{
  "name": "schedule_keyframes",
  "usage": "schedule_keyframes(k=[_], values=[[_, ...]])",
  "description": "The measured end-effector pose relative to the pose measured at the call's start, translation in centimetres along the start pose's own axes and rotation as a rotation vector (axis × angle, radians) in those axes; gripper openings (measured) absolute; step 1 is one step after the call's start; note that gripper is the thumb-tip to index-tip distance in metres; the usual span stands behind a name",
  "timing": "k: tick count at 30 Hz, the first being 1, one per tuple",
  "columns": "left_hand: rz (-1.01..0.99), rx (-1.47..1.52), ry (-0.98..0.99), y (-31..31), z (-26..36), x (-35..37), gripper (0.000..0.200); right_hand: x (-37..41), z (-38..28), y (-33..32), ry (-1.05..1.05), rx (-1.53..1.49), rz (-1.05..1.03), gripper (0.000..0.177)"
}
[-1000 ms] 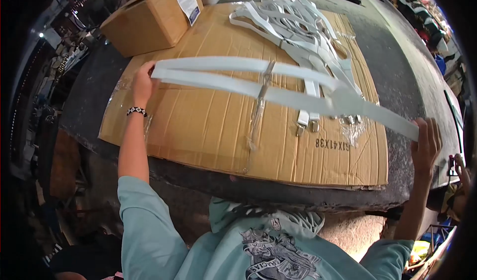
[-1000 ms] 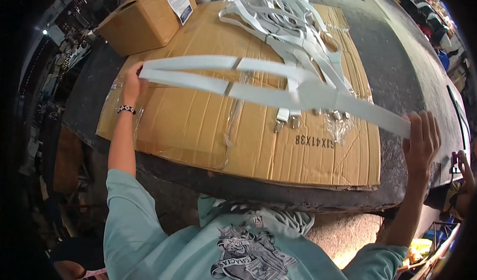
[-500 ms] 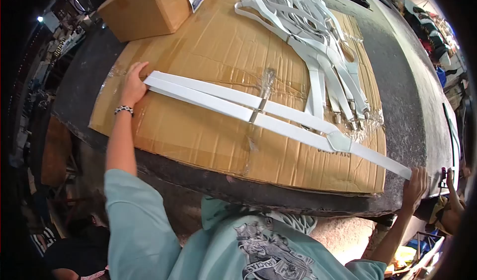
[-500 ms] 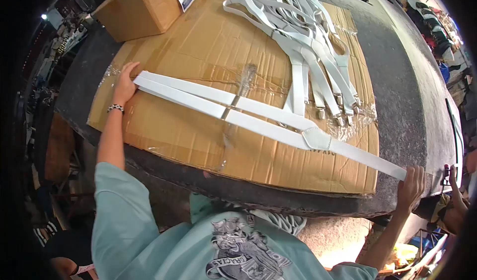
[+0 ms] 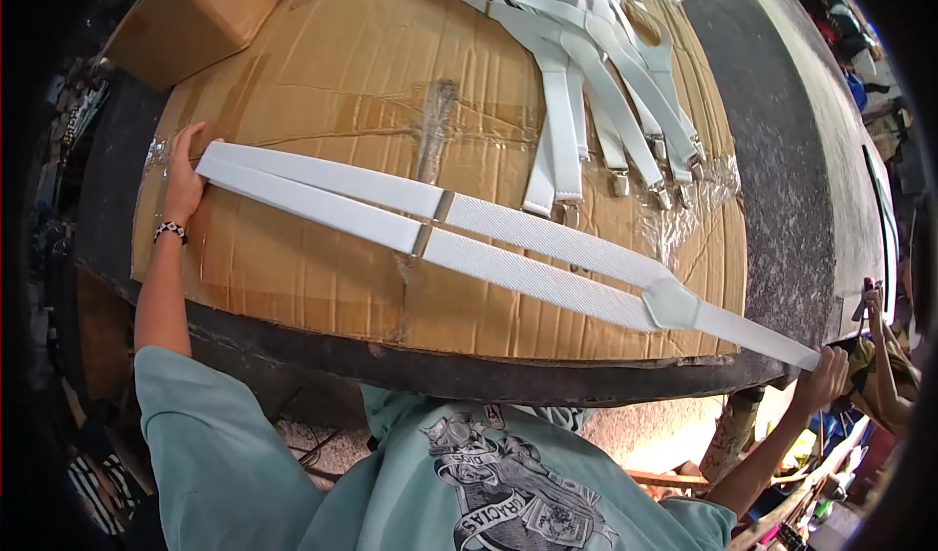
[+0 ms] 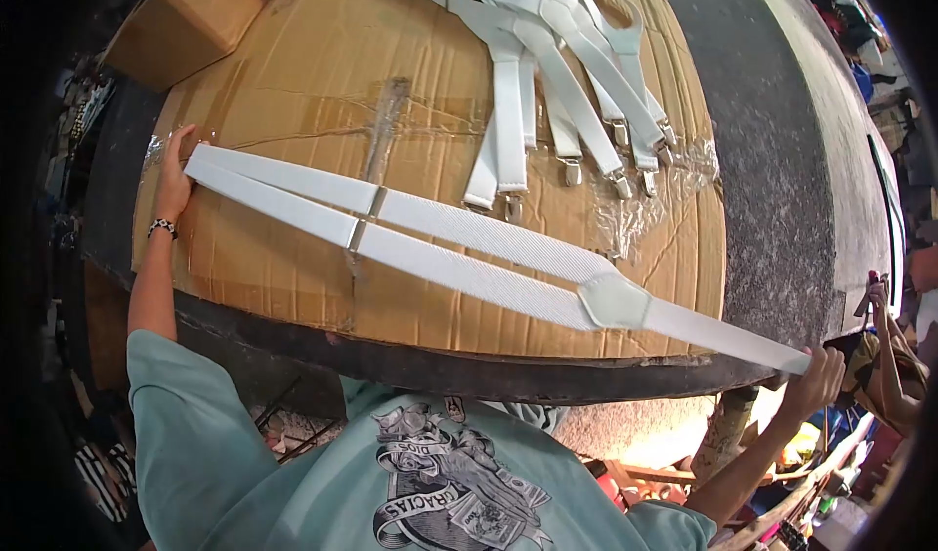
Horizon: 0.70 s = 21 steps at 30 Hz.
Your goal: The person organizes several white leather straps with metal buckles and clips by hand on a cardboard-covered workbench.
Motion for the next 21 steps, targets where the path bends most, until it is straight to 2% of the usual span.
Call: schedule_keyframes(k=[1,4,6,8,9,11,13,14,16,19,21], values=[[0.009,-0.019,0.004,0.0,-0.1,-0.1,0.045,0.5,0.3,-1.8,-0.090,0.072,0.173,0.017],[-0.031,-0.006,-0.039,0.0,0.6,0.4,0.046,3.6,4.4,-3.6,-0.137,0.131,0.178,0.026],[-0.079,0.020,-0.036,0.5,0.2,0.0,0.049,5.0,6.1,-3.1,-0.121,0.118,0.196,0.021],[-0.076,0.031,-0.001,0.5,-0.3,-0.1,0.050,3.6,4.1,-1.1,-0.164,0.076,0.228,0.020],[-0.061,0.012,0.011,0.7,-0.6,0.0,0.051,-1.1,-0.7,-3.4,-0.179,-0.021,0.324,0.017],[-0.075,0.074,-0.007,1.2,-2.1,-0.2,0.049,-7.1,-7.3,-3.1,-0.144,-0.168,0.126,0.020],[-0.082,0.039,-0.021,1.1,-2.6,-0.5,0.045,-14.5,-16.2,-8.4,-0.381,-0.251,0.377,0.027],[-0.079,0.080,-0.042,1.4,-3.4,-1.0,0.044,-16.7,-18.7,-8.9,-0.494,-0.402,0.379,0.025],[-0.066,0.145,-0.106,1.6,-5.2,-1.0,0.043,-20.1,-20.7,-9.5,-0.549,-0.423,0.372,0.022],[-0.059,0.041,-0.024,0.8,-4.1,-0.9,0.041,-22.6,-19.8,-7.6,-0.522,-0.444,0.303,0.019],[-0.053,0.092,0.002,1.3,-4.8,-1.0,0.041,-21.4,-16.7,-6.6,-0.467,-0.316,0.410,0.018]])
Point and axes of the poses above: each hand's wrist, its own x-axis away from the middle knuckle, its own y-axis out of the palm, z = x × y, the point moved 9 cm from there along -x, towards the middle knuckle, and after that the axes turned 8 degrees about -y, right-handed, at the moved point
